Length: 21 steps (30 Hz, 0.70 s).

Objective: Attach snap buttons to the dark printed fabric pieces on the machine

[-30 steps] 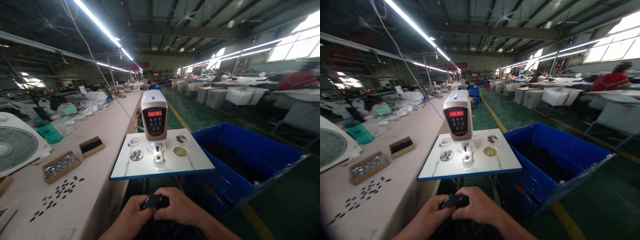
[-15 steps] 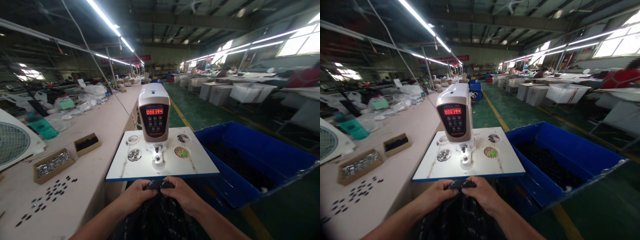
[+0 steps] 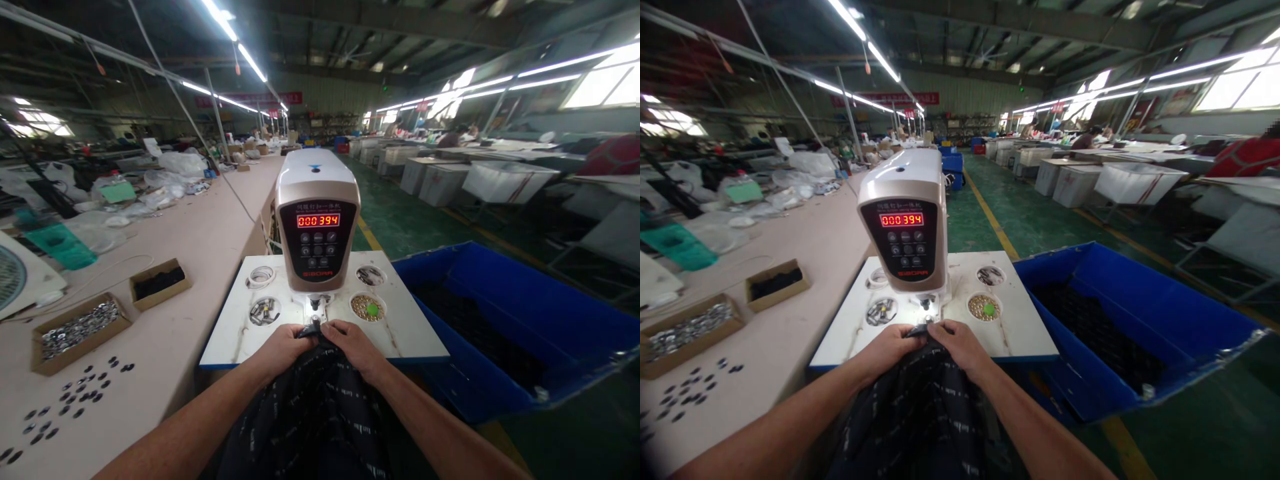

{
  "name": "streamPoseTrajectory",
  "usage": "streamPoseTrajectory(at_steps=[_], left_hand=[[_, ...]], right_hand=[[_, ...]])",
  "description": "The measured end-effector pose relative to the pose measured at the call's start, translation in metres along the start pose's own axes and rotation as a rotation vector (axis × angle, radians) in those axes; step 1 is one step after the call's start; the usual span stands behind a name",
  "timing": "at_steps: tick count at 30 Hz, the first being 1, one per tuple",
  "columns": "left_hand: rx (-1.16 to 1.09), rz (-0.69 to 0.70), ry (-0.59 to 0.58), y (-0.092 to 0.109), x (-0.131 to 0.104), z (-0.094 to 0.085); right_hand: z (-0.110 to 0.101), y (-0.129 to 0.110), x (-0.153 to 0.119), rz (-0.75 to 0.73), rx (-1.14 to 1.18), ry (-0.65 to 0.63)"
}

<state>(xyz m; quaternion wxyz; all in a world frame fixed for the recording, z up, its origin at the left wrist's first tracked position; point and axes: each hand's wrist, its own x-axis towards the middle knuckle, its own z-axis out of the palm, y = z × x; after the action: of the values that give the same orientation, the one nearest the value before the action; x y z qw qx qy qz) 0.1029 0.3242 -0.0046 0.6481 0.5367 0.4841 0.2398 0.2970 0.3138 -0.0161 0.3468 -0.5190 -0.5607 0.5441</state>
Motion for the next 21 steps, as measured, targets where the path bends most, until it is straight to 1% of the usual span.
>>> streamPoseTrajectory(at_steps=[4,6,14,17,21], left_hand=[[0.109,0.037,0.053,0.001,0.016,-0.007],[0.158,0.060,0.078,0.003,0.024,-0.010],[0.280,0.097,0.147,0.012,0.044,-0.017],[0.291,0.100,0.173,0.011,0.049,-0.019],[0.268,0.090,0.166,0.011,0.052,-0.021]], right_hand=[[-0.005,0.001,0.017,-0.102,-0.327,0.057],[-0.007,0.002,0.025,-0.121,-0.407,0.086],[-0.008,0.002,0.050,-0.088,-0.468,0.169],[-0.007,-0.001,0.056,-0.062,-0.478,0.191],[-0.007,-0.002,0.058,-0.041,-0.485,0.201]])
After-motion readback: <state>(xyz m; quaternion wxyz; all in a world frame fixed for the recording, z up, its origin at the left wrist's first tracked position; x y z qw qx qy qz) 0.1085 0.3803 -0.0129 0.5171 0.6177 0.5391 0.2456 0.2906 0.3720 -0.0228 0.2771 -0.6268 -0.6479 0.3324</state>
